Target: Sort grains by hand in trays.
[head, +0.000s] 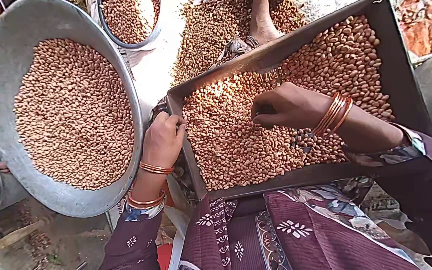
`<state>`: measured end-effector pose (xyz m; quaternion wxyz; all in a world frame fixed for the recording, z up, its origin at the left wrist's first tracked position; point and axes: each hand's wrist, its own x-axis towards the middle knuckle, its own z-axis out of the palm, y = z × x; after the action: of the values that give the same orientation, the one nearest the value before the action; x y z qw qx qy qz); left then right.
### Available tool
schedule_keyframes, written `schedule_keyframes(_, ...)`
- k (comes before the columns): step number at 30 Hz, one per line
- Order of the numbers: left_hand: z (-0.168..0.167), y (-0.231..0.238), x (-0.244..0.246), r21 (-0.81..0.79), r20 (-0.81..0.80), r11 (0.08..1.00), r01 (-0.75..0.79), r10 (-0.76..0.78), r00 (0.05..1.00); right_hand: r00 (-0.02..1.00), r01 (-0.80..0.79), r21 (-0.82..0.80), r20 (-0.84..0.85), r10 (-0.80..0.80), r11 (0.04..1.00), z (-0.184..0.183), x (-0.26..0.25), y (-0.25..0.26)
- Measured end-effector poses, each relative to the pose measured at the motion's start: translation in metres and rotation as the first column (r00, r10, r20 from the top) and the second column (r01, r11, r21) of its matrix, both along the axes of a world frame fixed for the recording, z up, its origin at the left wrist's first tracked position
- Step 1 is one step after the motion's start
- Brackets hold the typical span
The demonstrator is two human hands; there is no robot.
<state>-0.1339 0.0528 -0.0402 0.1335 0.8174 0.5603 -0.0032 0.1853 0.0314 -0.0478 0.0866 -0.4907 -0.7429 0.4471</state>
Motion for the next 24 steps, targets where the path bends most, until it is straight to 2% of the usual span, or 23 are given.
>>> schedule_keyframes(4, 0.000, -0.005, 0.014, 0.011, -0.183, 1.000, 0.019, -0.017, 0.983, 1.000, -0.004, 0.027, 0.003, 0.004, 1.000, 0.000, 0.000, -0.001)
schedule_keyframes(8, 0.002, -0.007, 0.026, -0.013, -0.256, 0.999, 0.041, -0.042, 0.966, 0.999, -0.017, 0.123, -0.048, 0.023, 0.992, -0.004, 0.007, 0.000)
schedule_keyframes(11, 0.001, -0.005, 0.032, -0.034, -0.290, 0.999, 0.041, -0.050, 0.956, 0.998, 0.047, 0.145, -0.034, -0.043, 0.988, 0.007, 0.013, 0.001)
schedule_keyframes(16, -0.002, 0.000, 0.031, -0.059, -0.306, 0.996, 0.067, -0.082, 0.949, 0.989, 0.113, 0.190, 0.071, -0.128, 0.975, 0.027, 0.027, -0.002)
schedule_keyframes(22, -0.006, 0.000, 0.031, -0.054, -0.345, 0.991, 0.122, -0.133, 0.929, 0.936, 0.027, 0.226, 0.335, -0.104, 0.974, 0.027, 0.048, -0.023)
schedule_keyframes(24, -0.008, -0.001, 0.032, -0.034, -0.365, 0.991, 0.133, -0.136, 0.921, 0.931, -0.004, 0.201, 0.357, -0.069, 0.980, 0.016, 0.051, -0.033)
